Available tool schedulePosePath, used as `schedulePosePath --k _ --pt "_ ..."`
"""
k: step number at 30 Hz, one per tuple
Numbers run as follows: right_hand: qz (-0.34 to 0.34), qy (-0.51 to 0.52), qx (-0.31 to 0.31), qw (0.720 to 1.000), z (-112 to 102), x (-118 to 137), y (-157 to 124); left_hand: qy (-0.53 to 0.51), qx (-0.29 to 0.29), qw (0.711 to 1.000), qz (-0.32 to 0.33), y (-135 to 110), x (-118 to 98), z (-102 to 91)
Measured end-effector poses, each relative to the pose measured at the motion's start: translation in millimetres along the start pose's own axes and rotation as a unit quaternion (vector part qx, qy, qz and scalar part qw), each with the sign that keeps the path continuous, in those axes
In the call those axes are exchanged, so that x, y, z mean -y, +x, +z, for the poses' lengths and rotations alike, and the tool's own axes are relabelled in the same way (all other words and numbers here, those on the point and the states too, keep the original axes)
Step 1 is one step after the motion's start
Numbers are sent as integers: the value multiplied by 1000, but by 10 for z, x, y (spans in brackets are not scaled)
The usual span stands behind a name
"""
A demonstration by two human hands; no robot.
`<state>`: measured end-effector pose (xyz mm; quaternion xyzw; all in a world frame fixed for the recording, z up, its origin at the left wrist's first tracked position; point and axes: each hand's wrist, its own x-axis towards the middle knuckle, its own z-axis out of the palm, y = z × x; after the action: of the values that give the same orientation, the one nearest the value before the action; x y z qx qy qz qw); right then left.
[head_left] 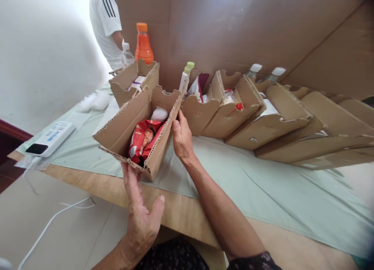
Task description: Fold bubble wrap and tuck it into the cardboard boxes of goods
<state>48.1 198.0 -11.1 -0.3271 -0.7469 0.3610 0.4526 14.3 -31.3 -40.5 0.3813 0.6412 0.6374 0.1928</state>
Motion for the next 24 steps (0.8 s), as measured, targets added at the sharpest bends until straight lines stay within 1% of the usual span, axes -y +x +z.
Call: schedulePosePath --k 2,4,7,10,12,15,19,22,24 --pt "-5 -13 -4 1000 22 -69 -24 8 1 1000 17 28 -20 28" --pt "-11 -28 6 1000 39 -154 -59 13 3 999 31 49 -51 70" --pt "-14 -37 12 999 59 -278 -151 27 10 999 38 78 -90 152" --pt "20 -34 -15 999 78 -385 -249 37 17 998 44 163 -84 243" --pt "50 -29 -38 998 81 -453 -282 37 28 997 54 286 -51 316" --pt "95 -15 -73 993 60 -546 -274 39 46 996 59 591 16 467" --pt "144 18 -105 984 11 -607 -229 43 50 996 56 1146 91 750" --pt "150 34 -114 982 -11 -592 -213 32 51 996 62 1521 152 961" --pt "146 41 -118 981 -17 -574 -211 32 55 995 73 1676 209 1049"
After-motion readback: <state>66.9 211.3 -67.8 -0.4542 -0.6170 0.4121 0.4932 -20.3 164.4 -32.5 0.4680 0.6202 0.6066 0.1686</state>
